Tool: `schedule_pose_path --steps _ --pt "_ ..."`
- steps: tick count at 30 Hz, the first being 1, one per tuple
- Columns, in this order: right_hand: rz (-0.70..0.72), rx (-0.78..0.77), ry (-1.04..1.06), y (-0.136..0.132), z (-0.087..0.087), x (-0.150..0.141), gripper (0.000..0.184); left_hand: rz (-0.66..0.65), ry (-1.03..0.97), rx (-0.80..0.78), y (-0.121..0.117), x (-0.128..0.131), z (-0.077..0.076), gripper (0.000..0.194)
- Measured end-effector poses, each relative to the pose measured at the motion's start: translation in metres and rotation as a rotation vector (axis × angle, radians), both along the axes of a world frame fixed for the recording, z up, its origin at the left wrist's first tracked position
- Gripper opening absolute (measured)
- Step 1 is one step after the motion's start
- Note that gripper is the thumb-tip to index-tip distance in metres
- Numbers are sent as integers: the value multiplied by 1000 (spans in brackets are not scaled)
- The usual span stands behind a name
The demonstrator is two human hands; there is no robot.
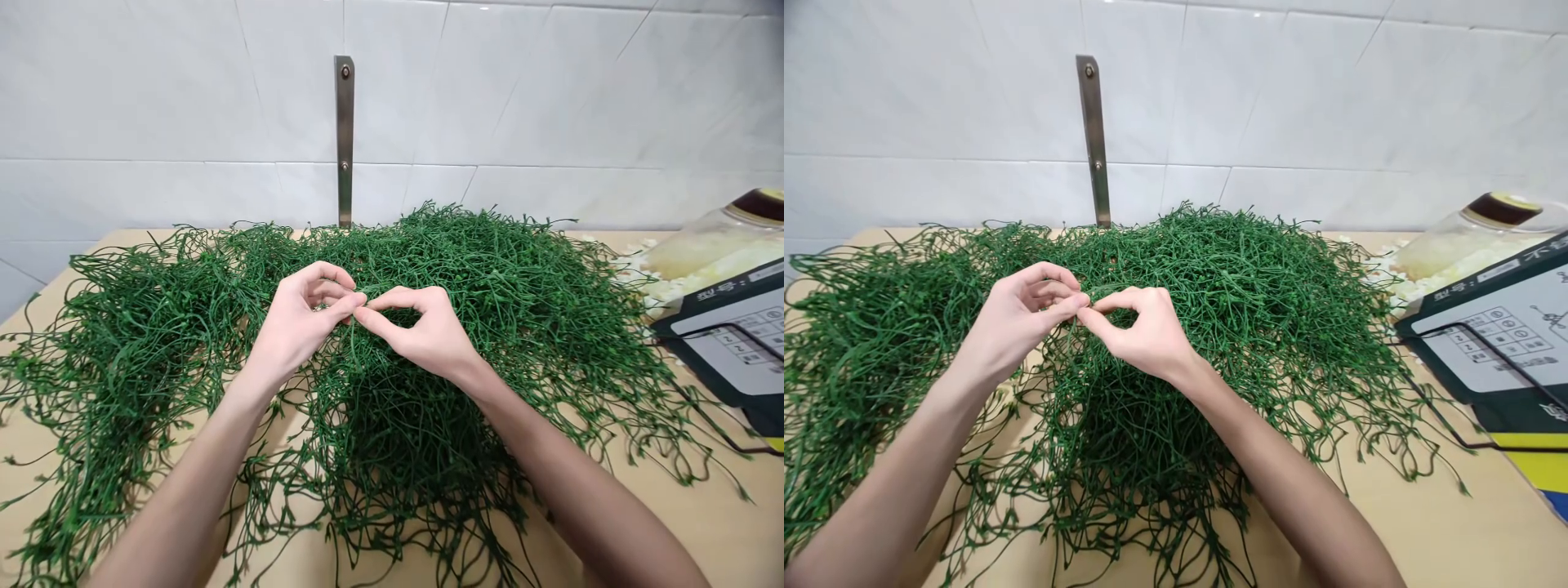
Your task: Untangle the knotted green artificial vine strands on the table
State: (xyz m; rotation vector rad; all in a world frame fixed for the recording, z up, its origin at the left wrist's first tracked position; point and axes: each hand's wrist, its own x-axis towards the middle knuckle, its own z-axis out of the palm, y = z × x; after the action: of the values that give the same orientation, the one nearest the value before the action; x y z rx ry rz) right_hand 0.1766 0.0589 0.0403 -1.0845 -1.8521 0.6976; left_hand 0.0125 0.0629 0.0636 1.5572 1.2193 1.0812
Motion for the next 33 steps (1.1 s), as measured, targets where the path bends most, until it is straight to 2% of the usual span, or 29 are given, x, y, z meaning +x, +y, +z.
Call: schedule_pose_path --steps 7,12,18,21,24,26,33 --pt "67 -141 102 10 -3 7 19 -99 -4 -54 -2 -3 6 17" --pt "54 -203 108 11 -3 9 31 -127 40 -10 -1 -4 5 21" --pt "60 -161 15 11 -1 8 20 -88 69 -9 -2 -1 2 22" --pt "63 -187 56 13 -3 8 19 -112 81 -21 -2 3 2 19" --pt "82 -215 72 14 -6 8 19 -167 124 -44 -3 5 1 13" --pt "99 -174 25 14 -6 9 19 -213 160 -46 -3 5 0 9" --pt "167 -42 -140 11 -2 11 22 -340 335 84 -8 1 2 8"
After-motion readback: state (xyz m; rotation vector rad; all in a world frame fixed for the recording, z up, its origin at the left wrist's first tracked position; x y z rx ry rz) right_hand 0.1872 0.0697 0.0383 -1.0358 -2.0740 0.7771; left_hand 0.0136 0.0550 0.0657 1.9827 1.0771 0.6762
